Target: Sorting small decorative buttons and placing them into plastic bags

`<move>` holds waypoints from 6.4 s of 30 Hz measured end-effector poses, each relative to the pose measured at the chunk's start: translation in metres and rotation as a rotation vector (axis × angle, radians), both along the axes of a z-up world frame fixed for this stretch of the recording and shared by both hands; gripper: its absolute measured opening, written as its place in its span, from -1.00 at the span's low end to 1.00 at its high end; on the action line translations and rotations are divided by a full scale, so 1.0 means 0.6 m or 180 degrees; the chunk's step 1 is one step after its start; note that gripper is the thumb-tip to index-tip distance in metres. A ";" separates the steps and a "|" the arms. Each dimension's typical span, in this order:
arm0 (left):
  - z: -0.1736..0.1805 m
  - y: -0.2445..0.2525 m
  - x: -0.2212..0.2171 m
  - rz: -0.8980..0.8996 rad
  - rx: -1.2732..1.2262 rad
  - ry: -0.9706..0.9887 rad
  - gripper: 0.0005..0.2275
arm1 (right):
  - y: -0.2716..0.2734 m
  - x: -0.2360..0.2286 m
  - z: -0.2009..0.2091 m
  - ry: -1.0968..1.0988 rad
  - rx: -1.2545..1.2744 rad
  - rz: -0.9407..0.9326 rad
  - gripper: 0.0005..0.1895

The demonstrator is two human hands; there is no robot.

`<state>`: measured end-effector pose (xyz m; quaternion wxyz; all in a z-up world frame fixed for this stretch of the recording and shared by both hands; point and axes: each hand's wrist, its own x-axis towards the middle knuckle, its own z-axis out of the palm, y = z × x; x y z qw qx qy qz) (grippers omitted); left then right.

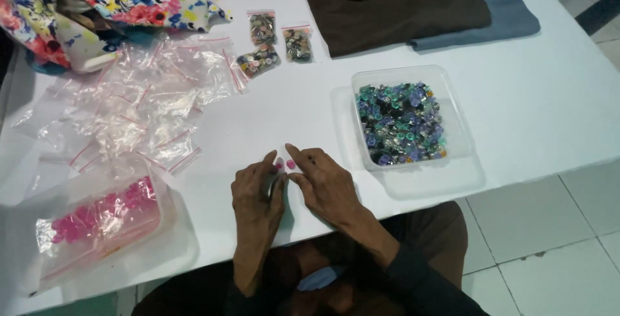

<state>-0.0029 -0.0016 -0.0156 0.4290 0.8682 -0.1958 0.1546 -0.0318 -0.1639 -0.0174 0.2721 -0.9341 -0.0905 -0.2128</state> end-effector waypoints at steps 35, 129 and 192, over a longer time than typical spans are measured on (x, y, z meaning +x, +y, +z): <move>0.126 -0.336 0.072 -0.2238 0.2512 0.0549 -0.74 | -0.296 -0.057 0.270 0.2427 0.0582 -0.0375 -0.03; 0.128 -0.256 0.055 -0.1757 0.1549 -0.0165 -0.76 | -0.307 0.049 0.179 0.3022 -0.2187 0.0554 -0.75; 0.113 -0.269 0.050 -0.1434 -0.0219 -0.1026 -0.83 | -0.318 -0.006 0.234 0.1664 0.2092 0.0581 -0.83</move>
